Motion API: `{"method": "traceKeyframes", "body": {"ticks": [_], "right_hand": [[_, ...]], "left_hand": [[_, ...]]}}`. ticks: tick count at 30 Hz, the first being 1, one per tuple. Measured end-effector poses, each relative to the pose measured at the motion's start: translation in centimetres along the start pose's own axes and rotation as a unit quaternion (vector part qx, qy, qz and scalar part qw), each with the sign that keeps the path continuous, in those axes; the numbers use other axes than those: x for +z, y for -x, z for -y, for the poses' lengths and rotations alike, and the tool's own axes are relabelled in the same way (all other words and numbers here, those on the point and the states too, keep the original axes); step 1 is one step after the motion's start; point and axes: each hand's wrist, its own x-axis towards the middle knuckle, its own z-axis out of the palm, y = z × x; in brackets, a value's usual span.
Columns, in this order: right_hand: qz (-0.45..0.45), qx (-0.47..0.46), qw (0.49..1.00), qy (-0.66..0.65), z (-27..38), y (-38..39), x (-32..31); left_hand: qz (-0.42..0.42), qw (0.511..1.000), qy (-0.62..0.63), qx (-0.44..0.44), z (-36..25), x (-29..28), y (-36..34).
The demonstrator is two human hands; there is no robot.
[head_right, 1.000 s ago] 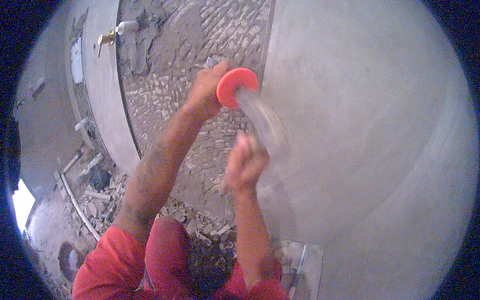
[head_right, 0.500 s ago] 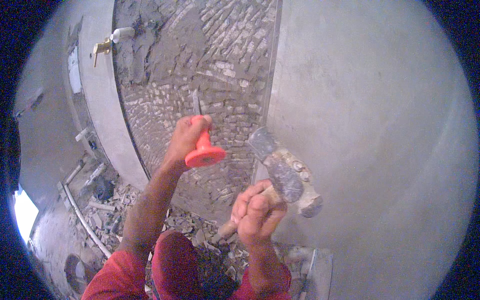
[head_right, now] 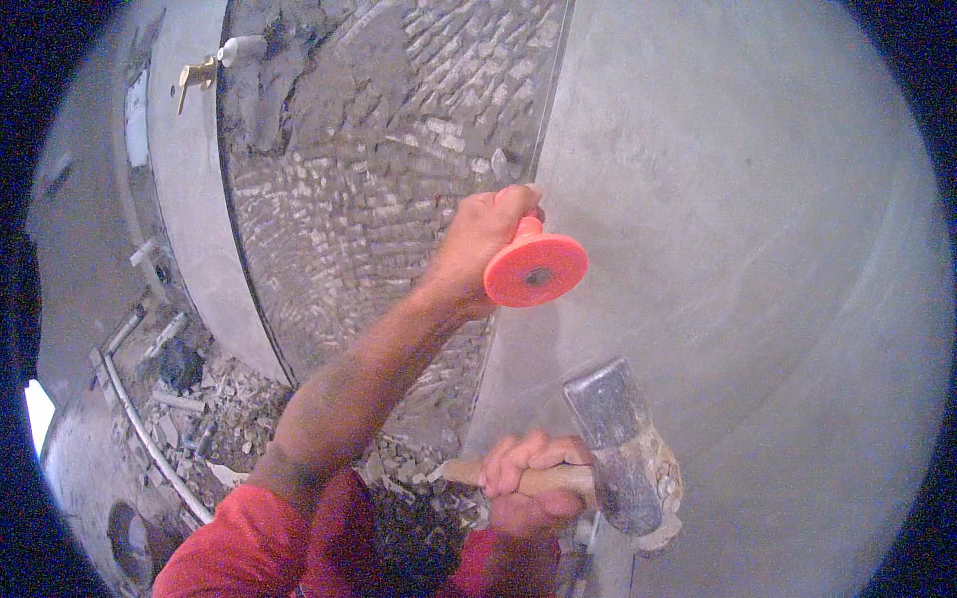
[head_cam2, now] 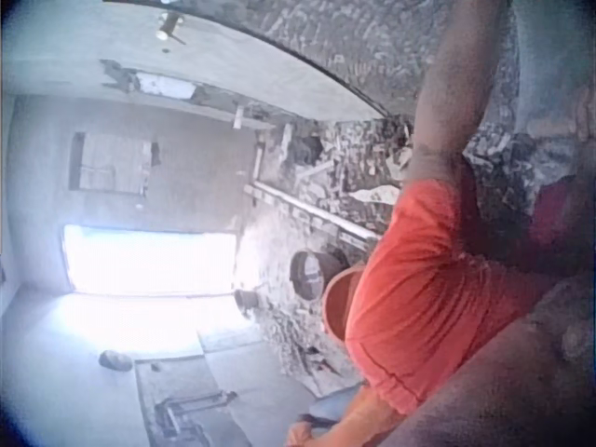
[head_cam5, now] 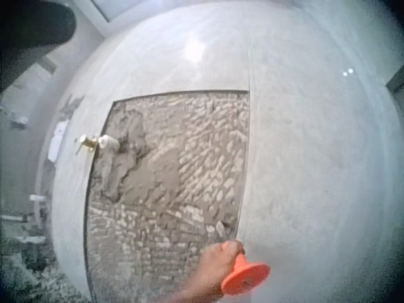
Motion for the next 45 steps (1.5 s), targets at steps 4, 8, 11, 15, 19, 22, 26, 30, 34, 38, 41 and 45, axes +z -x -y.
{"method": "traceKeyframes", "body": {"ticks": [4,8,11,15,19,22,26,30,34,38,41,45], "right_hand": [[-0.059,-0.056,0.988,0.134,-2.0,-1.7,-0.1],[-0.087,0.014,0.955,0.282,-3.5,-3.8,-1.5],[-0.066,-0.037,0.984,0.159,-3.4,-4.5,-2.1],[-0.049,-0.196,0.882,0.427,-2.6,-5.5,-2.7],[-0.125,0.057,0.965,0.223,-2.6,-6.3,-3.2],[-0.065,-0.106,0.992,-0.016,-2.9,-6.4,-3.5],[-0.11,-0.078,0.928,0.347,-2.9,-6.7,-3.4],[-0.108,-0.008,0.988,0.107,-2.1,-6.8,-3.3],[-0.084,0.045,0.988,0.12,-1.1,-6.9,-3.0],[-0.153,0.077,0.97,0.175,-0.5,-6.9,-2.8],[-0.127,-0.054,0.99,-0.009,-0.6,-6.8,-2.6],[-0.06,0.097,0.976,0.186,-1.1,-6.7,-2.5]], "left_hand": [[-0.034,0.998,0.029,-0.037,-0.2,1.4,-0.4],[-0.065,0.993,0.071,0.072,-0.4,3.1,-1.1],[-0.088,0.989,0.105,0.061,-0.7,3.5,-1.2],[-0.095,0.992,0.079,-0.011,-0.9,3.7,-1.1],[-0.111,0.983,0.145,0.016,-0.9,4.5,-1.4],[-0.121,0.982,0.141,0.03,-0.8,4.9,-1.5],[-0.114,0.991,0.058,0.05,-0.6,4.9,-1.5],[-0.126,0.987,0.093,0.018,-0.4,4.9,-1.8],[-0.11,0.991,0.014,0.079,-0.2,5.0,-1.9],[-0.166,0.986,0.019,0.004,-0.5,5.3,-1.8],[-0.171,0.985,0.008,0.016,-0.7,5.3,-1.6],[-0.169,0.985,-0.032,0.019,-0.6,5.0,-1.6]]}}
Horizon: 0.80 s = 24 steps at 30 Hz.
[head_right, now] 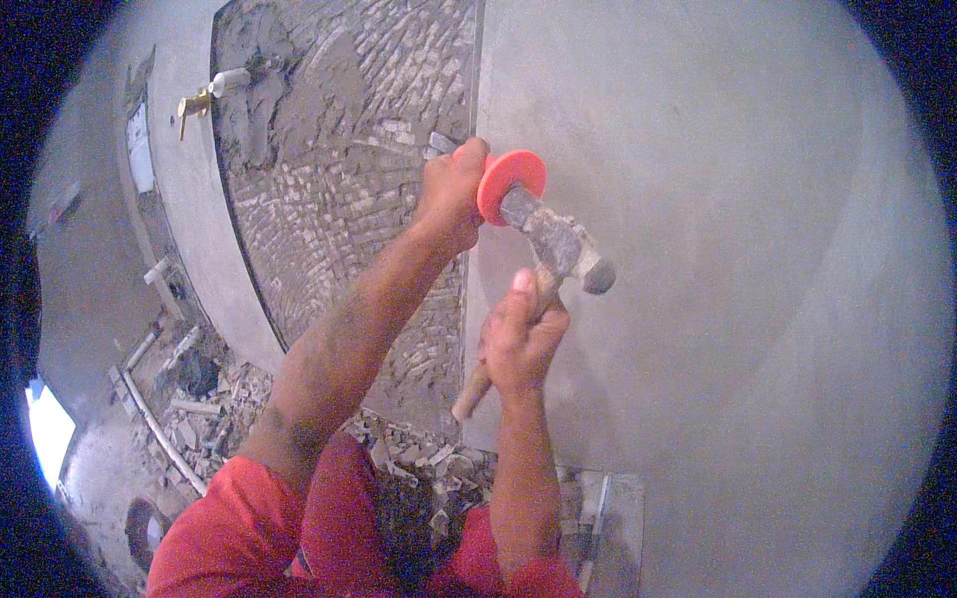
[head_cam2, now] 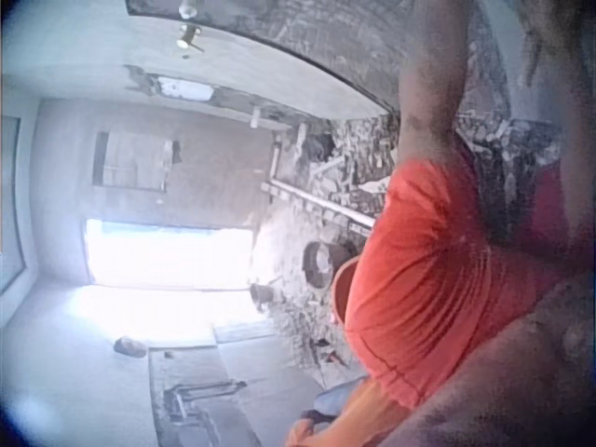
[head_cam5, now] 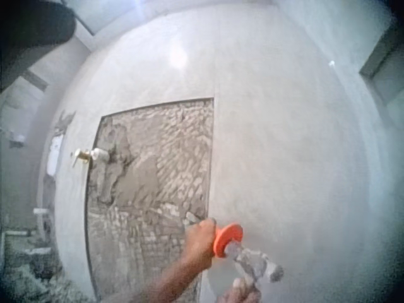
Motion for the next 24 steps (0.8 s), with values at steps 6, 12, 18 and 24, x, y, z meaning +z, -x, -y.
{"method": "traceKeyframes", "body": {"ticks": [6,12,18,24], "right_hand": [[-0.065,-0.099,0.976,-0.184,-0.8,0.2,0.2],[-0.048,-0.029,0.995,-0.08,-1.0,0.4,0.4],[0.01,-0.009,1.0,-0.003,-1.1,0.4,0.5],[-0.057,-0.16,0.964,-0.206,-1.5,0.5,0.7]], "left_hand": [[0.043,0.997,-0.041,0.048,0.3,-1.0,-0.9],[0.018,1.0,0.007,-0.021,0.1,-1.1,-1.1],[0.015,0.998,-0.059,0.032,0.3,-1.2,-1.1],[0.06,0.994,-0.054,0.068,0.7,-2.0,-1.6]]}}
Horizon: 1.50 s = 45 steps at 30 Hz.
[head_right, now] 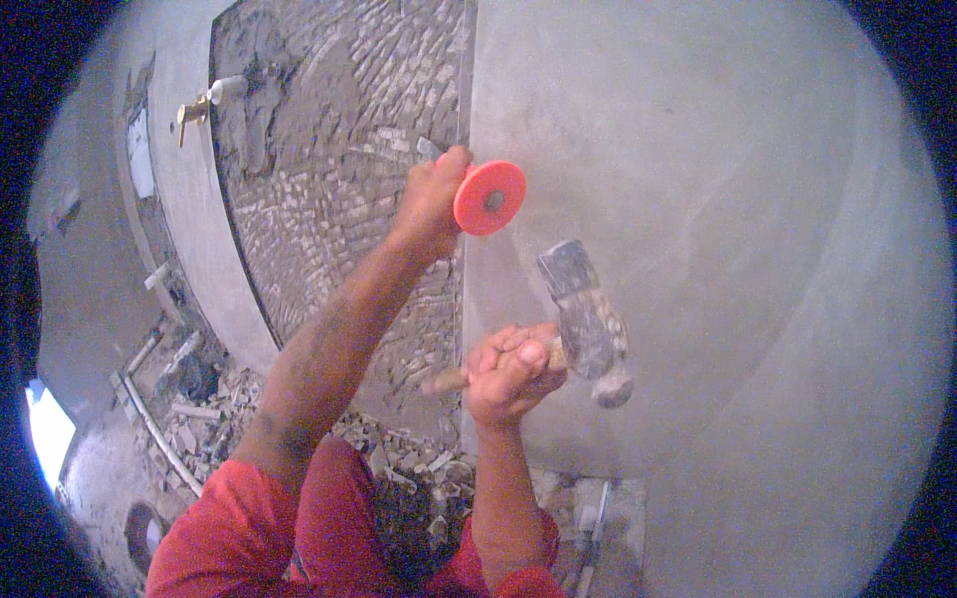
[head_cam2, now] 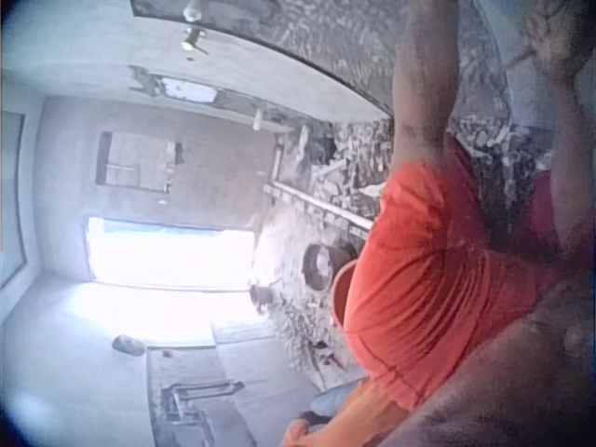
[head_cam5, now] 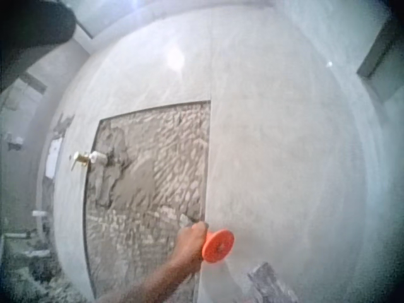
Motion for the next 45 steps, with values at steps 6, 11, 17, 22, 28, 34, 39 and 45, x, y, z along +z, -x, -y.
{"method": "traceKeyframes", "body": {"ticks": [6,11,17,22,28,34,39,45], "right_hand": [[0.039,0.132,0.979,0.15,-1.4,0.5,0.2],[0.021,-0.017,0.988,0.152,-2.3,1.2,0.5],[0.053,0.001,0.995,0.089,-2.5,1.3,0.7],[0.092,0.015,0.954,0.284,-3.1,1.0,0.9],[0.048,0.036,0.993,0.098,-1.7,3.1,2.2],[0.074,0.126,0.975,0.166,1.0,6.2,1.6],[0.16,0.235,0.904,0.32,0.4,9.6,-0.5],[0.244,0.32,0.812,0.423,-1.7,16.3,-1.9]], "left_hand": [[0.034,0.998,-0.008,0.044,-0.1,-1.2,-0.4],[0.03,0.999,-0.028,-0.004,-0.3,-2.0,-0.4],[0.053,0.997,-0.059,-0.01,-1.1,-3.2,-0.9],[0.033,0.998,-0.022,-0.052,-1.1,-4.1,-1.0],[0.048,0.992,-0.114,0.016,-0.6,-6.0,-1.7],[0.027,0.985,-0.168,0.031,3.1,-10.6,5.4],[0.033,0.985,-0.101,-0.135,10.5,-14.8,15.6],[0.03,0.904,0.198,-0.378,17.0,-17.7,22.2]]}}
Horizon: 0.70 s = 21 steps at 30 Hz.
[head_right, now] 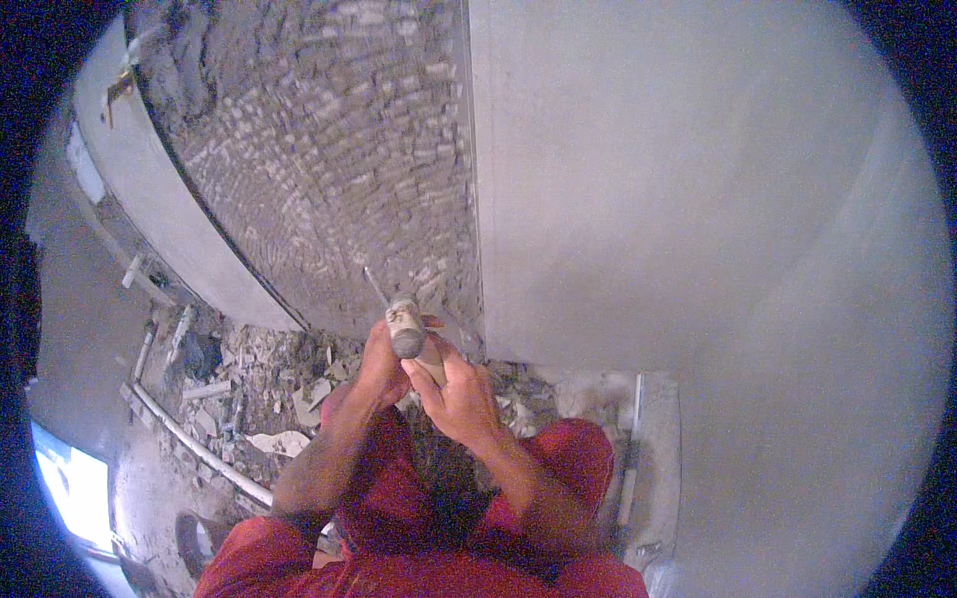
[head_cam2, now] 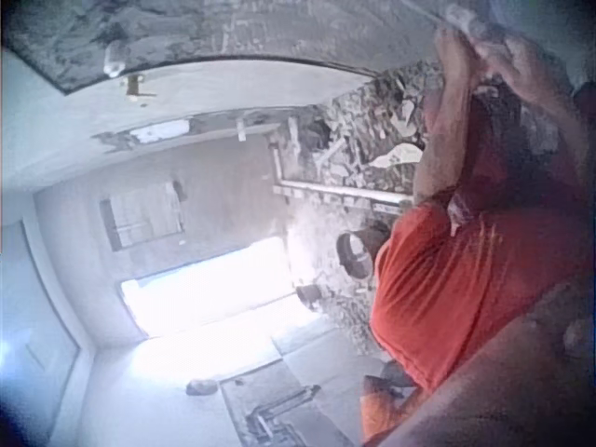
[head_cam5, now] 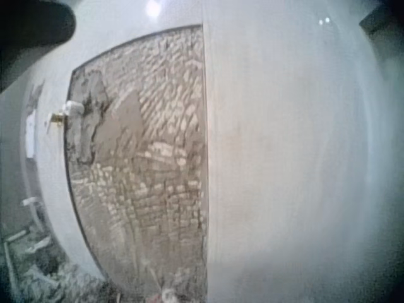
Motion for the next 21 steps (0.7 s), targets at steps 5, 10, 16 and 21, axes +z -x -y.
{"method": "traceKeyframes", "body": {"ticks": [5,10,16,21], "right_hand": [[0.013,0.003,0.994,0.104,-2.2,0.4,2.0],[0.083,-0.018,0.985,0.147,-2.9,-0.4,2.3],[0.117,-0.059,0.972,0.194,-4.8,0.4,3.4],[0.123,0.006,0.97,0.212,-3.8,-1.3,3.4]], "left_hand": [[0.003,0.987,0.132,-0.086,0.3,-3.3,1.3],[0.0,0.986,0.099,-0.134,-0.9,-5.3,2.1],[0.009,0.978,0.122,-0.167,-0.9,-6.9,3.4],[-0.063,0.989,0.067,-0.117,-0.7,-7.0,3.4]]}}
